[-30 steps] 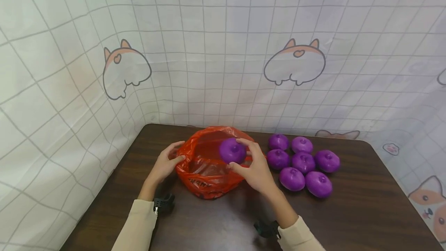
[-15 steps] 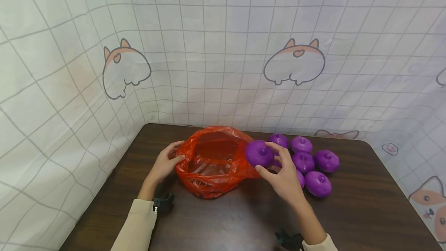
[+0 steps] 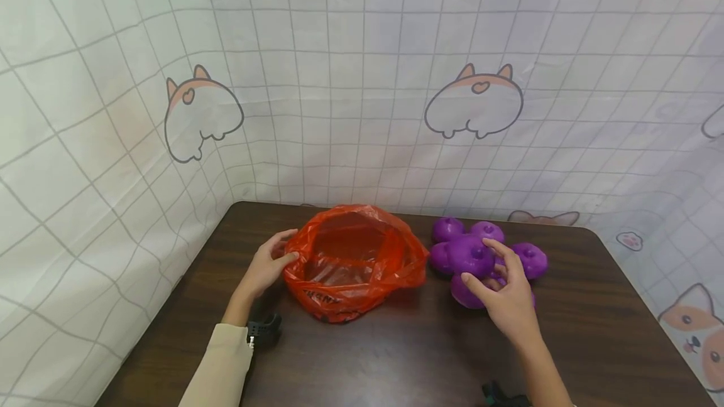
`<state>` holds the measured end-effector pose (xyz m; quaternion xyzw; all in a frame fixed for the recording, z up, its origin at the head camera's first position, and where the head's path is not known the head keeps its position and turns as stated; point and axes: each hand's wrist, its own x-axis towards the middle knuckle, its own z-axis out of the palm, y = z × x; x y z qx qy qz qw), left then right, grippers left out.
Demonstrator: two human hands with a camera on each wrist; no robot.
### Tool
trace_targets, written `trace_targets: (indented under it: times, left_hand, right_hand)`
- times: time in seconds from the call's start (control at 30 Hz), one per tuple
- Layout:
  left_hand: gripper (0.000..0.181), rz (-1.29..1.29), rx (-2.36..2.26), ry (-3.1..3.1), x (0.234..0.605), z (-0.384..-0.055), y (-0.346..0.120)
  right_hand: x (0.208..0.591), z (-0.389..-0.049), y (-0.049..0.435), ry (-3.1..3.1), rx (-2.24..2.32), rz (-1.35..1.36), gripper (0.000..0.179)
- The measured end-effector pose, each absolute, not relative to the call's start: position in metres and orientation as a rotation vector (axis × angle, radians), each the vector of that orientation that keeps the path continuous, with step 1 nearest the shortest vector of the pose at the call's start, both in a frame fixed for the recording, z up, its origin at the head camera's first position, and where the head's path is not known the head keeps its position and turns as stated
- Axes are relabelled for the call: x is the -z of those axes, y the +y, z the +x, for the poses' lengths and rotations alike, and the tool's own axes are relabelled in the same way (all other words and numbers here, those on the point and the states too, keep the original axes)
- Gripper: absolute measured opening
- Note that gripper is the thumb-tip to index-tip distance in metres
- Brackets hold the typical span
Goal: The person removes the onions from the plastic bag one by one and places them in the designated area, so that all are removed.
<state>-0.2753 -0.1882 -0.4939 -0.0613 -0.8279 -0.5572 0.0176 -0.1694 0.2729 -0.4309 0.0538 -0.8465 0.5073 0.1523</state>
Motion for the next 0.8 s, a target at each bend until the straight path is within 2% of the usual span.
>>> trace_targets:
  times: [0.8]
  left_hand:
    - [0.05,-0.189,1.728,-2.578,0.495,-0.277,-0.189]
  right_hand:
    - [0.451,-0.157,0.356,-2.369,-1.437,-0.227,0.075]
